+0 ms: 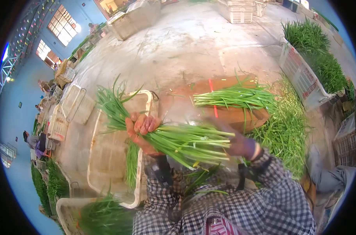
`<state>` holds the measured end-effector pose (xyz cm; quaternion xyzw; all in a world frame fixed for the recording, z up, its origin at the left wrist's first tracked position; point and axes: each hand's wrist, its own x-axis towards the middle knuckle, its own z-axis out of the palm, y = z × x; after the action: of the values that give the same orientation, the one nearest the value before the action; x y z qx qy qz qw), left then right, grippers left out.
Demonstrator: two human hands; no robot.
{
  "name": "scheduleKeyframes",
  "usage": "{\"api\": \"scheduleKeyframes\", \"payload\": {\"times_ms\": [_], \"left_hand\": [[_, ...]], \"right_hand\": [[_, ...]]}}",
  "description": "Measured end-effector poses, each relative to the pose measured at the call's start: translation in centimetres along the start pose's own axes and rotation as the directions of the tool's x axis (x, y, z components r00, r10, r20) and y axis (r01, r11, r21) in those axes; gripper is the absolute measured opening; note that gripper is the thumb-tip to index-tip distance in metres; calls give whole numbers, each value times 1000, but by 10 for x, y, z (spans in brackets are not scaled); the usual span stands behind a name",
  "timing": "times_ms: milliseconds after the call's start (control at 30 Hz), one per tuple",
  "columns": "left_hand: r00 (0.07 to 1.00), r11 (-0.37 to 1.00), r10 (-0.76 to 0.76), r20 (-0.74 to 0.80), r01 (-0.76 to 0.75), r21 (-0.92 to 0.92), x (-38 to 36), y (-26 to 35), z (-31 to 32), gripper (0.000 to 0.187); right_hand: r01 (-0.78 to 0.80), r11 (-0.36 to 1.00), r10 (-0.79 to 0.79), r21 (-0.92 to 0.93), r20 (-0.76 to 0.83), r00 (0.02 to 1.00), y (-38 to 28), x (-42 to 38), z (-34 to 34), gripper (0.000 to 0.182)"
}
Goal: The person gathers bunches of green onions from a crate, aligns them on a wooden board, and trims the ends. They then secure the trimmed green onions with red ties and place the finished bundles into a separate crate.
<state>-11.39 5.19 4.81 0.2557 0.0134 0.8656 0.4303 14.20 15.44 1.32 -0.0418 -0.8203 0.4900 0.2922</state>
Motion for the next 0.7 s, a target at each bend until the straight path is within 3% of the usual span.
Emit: {"api": "scheduleKeyframes", "payload": {"times_ms": [67, 100, 167, 200, 233, 267, 300, 333, 367, 400, 433, 467, 500, 533, 633, 700], "left_hand": [[999, 998, 50, -8, -50, -36, 3, 12, -10, 27], [997, 995, 81, -14, -82, -52, 4, 16, -13, 27], [991, 992, 97, -89, -104, -73, -2, 14, -3, 26], [987, 990, 102, -128, -113, -85, -5, 14, 0, 25], [953, 983, 169, -250, -180, -21, -5, 23, -9, 26], [902, 970, 238, -361, -237, 48, -4, 36, -26, 27], [897, 968, 246, -366, -246, 47, -3, 43, -31, 28], [892, 966, 255, -372, -256, 47, -2, 50, -36, 29], [941, 978, 195, -277, -209, -22, 0, 53, -35, 30], [977, 985, 133, -168, -149, -86, 0, 53, -35, 32], [962, 978, 208, -174, -206, 29, 0, 52, -38, 32], [955, 984, 177, -239, -164, 73, 0, 51, -41, 31], [942, 987, 144, -304, -115, 113, -1, 49, -43, 30], [923, 987, 114, -369, -62, 149, -1, 45, -42, 30], [848, 950, 252, -467, -126, 285, 0, 17, -31, 27], [770, 885, 421, -480, -234, 402, 0, -10, -13, 25]], "right_hand": [[-382, 882, 352, 276, 151, 924, -12, 5, 7, 54], [-604, 765, 561, 222, 231, 795, -20, 5, 6, 49], [-629, 776, 605, 45, 231, 762, -15, -6, 11, 34], [-329, 936, 347, -124, 165, 923, 6, -23, 11, 27], [6, 953, 40, -302, 147, 988, 34, -44, 9, 21], [-116, 966, 146, -230, 118, 982, 31, -58, -2, 18], [-234, 960, 249, -153, 87, 965, 28, -73, -12, 16], [-483, 862, 507, -153, 272, 818, 26, -83, -27, 17], [-667, 699, 703, -259, 424, 572, 25, -93, -43, 19], [-407, 676, 736, -614, 578, 351, 59, -110, -58, 25], [-480, 681, 732, -553, 494, 469, 55, -113, -55, 44], [-534, 699, 713, -476, 400, 576, 51, -116, -53, 66], [-474, 760, 612, -445, 244, 752, 50, -113, -48, 79], [-437, 852, 497, -286, 183, 849, 43, -86, -36, 82], [-234, 972, 236, -27, 109, 966, 12, -7, -11, 114], [-90, 991, 81, 101, 91, 993, 5, 31, 16, 102]]}}
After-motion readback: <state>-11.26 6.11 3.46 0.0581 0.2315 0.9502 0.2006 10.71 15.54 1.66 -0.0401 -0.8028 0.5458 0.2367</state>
